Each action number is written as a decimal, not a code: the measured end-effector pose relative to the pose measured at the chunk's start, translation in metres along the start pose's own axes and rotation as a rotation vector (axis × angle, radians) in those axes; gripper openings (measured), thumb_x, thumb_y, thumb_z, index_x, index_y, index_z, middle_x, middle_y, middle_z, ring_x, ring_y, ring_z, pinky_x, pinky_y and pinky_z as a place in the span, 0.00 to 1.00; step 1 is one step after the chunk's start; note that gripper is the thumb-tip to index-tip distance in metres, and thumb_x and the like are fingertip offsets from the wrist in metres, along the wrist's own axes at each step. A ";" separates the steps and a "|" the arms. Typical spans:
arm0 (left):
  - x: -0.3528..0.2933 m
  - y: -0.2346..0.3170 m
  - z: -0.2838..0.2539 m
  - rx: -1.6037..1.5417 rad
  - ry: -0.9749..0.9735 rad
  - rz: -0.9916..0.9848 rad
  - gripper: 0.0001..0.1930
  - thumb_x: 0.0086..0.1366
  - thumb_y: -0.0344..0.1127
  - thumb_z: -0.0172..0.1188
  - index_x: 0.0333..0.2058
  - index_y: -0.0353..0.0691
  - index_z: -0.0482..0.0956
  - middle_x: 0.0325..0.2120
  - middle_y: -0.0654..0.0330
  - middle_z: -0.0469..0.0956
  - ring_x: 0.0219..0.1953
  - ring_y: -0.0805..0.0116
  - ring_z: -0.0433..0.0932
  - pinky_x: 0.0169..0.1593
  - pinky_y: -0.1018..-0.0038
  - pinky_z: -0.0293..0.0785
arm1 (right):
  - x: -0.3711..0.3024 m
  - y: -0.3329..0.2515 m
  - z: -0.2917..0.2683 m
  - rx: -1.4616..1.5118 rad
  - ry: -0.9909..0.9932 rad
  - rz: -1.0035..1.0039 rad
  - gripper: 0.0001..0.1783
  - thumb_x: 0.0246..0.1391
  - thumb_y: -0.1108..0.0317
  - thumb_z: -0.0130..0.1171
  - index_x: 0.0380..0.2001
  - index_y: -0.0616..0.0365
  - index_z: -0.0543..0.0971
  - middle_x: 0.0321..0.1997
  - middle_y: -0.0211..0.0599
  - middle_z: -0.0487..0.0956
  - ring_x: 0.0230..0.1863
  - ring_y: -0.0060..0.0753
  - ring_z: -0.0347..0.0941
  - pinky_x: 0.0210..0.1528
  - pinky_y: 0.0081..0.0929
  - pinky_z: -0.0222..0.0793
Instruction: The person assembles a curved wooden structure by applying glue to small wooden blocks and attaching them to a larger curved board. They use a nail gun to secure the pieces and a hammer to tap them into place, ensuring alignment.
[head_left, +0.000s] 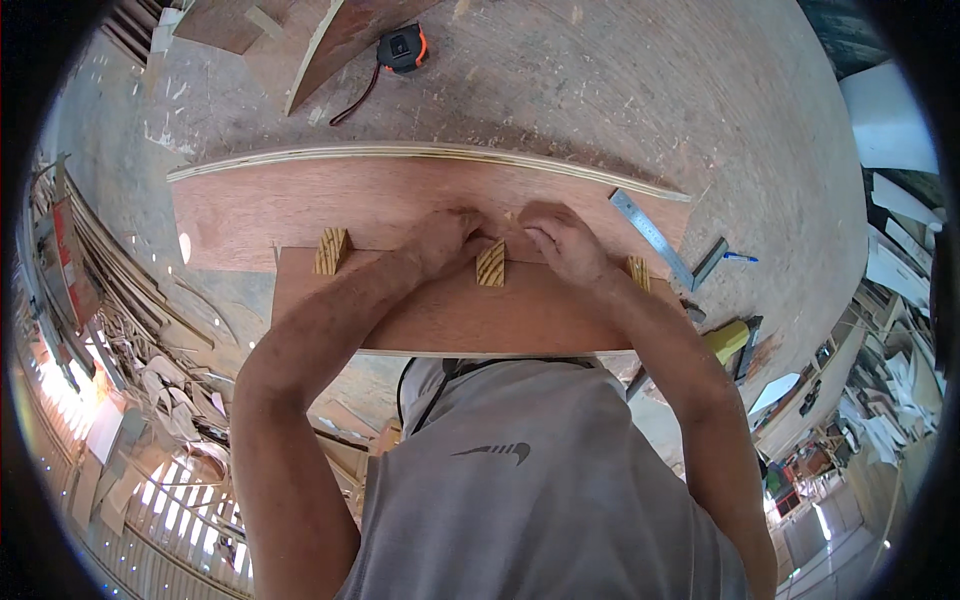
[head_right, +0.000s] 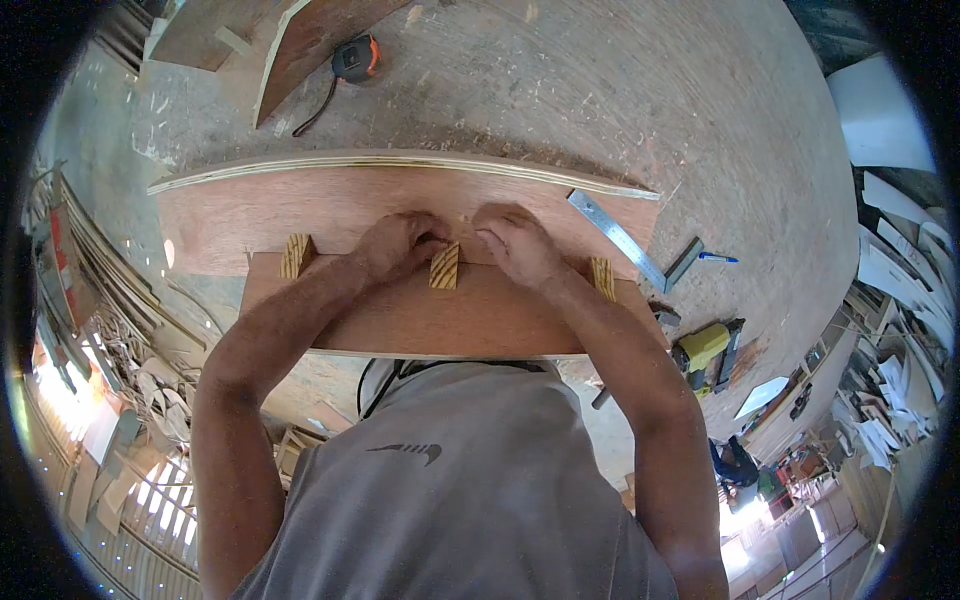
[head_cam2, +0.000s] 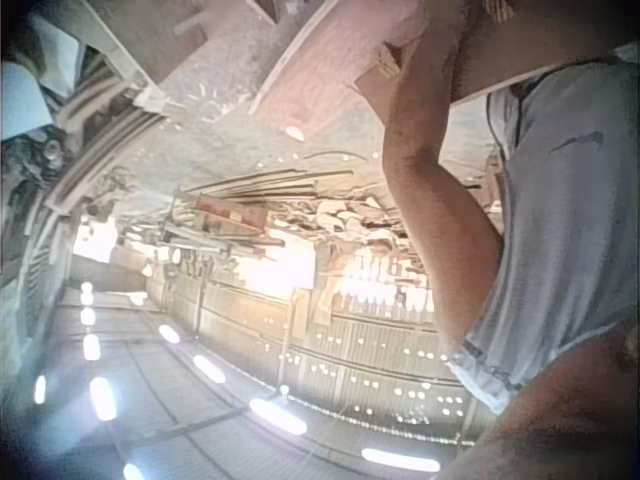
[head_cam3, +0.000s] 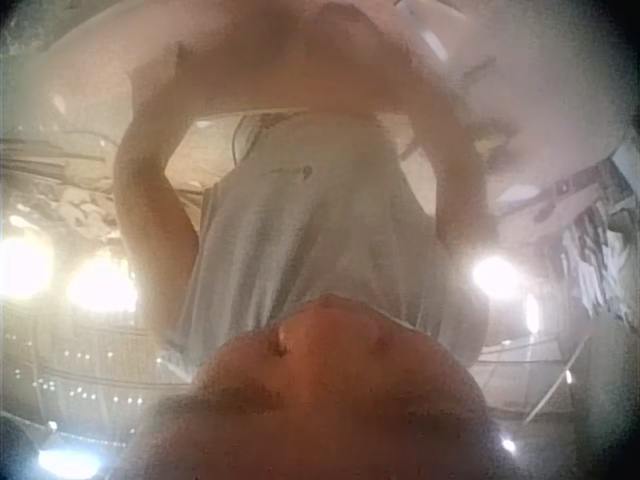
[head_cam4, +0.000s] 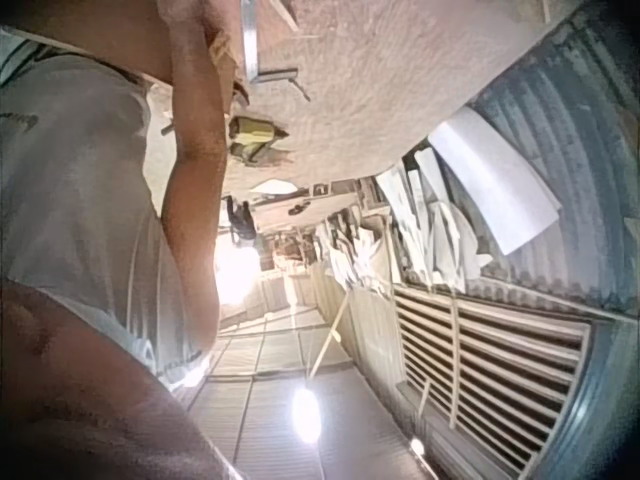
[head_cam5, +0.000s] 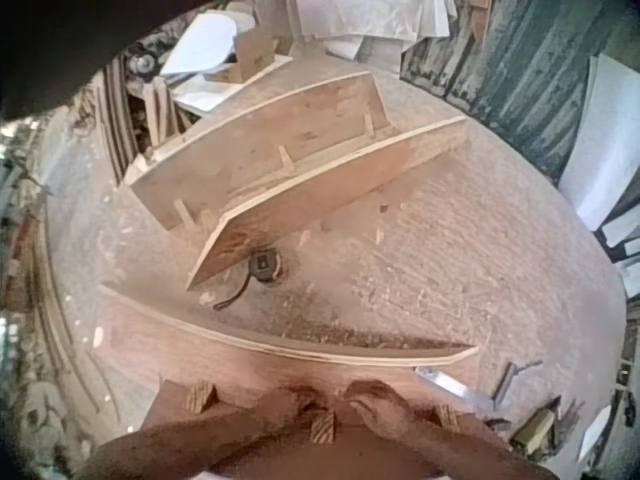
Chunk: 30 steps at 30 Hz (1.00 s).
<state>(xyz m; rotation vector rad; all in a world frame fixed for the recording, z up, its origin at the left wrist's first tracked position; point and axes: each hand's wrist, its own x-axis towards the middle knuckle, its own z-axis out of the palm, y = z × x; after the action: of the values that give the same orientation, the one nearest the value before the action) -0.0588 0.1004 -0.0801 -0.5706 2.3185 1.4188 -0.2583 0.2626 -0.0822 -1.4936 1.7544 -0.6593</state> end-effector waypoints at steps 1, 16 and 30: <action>0.000 -0.001 0.000 -0.010 0.000 0.010 0.14 0.67 0.39 0.61 0.46 0.39 0.80 0.43 0.53 0.82 0.44 0.53 0.82 0.51 0.63 0.77 | 0.003 -0.002 -0.001 0.004 0.028 -0.024 0.12 0.60 0.66 0.61 0.45 0.58 0.79 0.50 0.41 0.80 0.53 0.48 0.76 0.57 0.41 0.72; 0.012 0.004 0.000 0.023 0.137 -0.060 0.10 0.64 0.40 0.63 0.39 0.41 0.82 0.37 0.56 0.81 0.40 0.55 0.82 0.47 0.61 0.77 | -0.004 -0.005 -0.017 -0.219 -0.199 -0.108 0.13 0.57 0.62 0.62 0.43 0.56 0.81 0.50 0.44 0.79 0.55 0.49 0.74 0.59 0.44 0.70; -0.005 -0.011 0.005 -0.120 -0.088 0.081 0.09 0.66 0.34 0.60 0.42 0.37 0.82 0.47 0.55 0.81 0.50 0.56 0.79 0.56 0.65 0.74 | 0.007 -0.020 0.029 0.120 -0.062 -0.043 0.07 0.48 0.70 0.68 0.31 0.60 0.84 0.40 0.40 0.81 0.51 0.46 0.75 0.58 0.40 0.68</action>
<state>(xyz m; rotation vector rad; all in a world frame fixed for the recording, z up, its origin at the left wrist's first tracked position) -0.0484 0.1016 -0.0880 -0.4421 2.2226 1.5959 -0.2235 0.2540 -0.0858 -1.4576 1.6110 -0.7200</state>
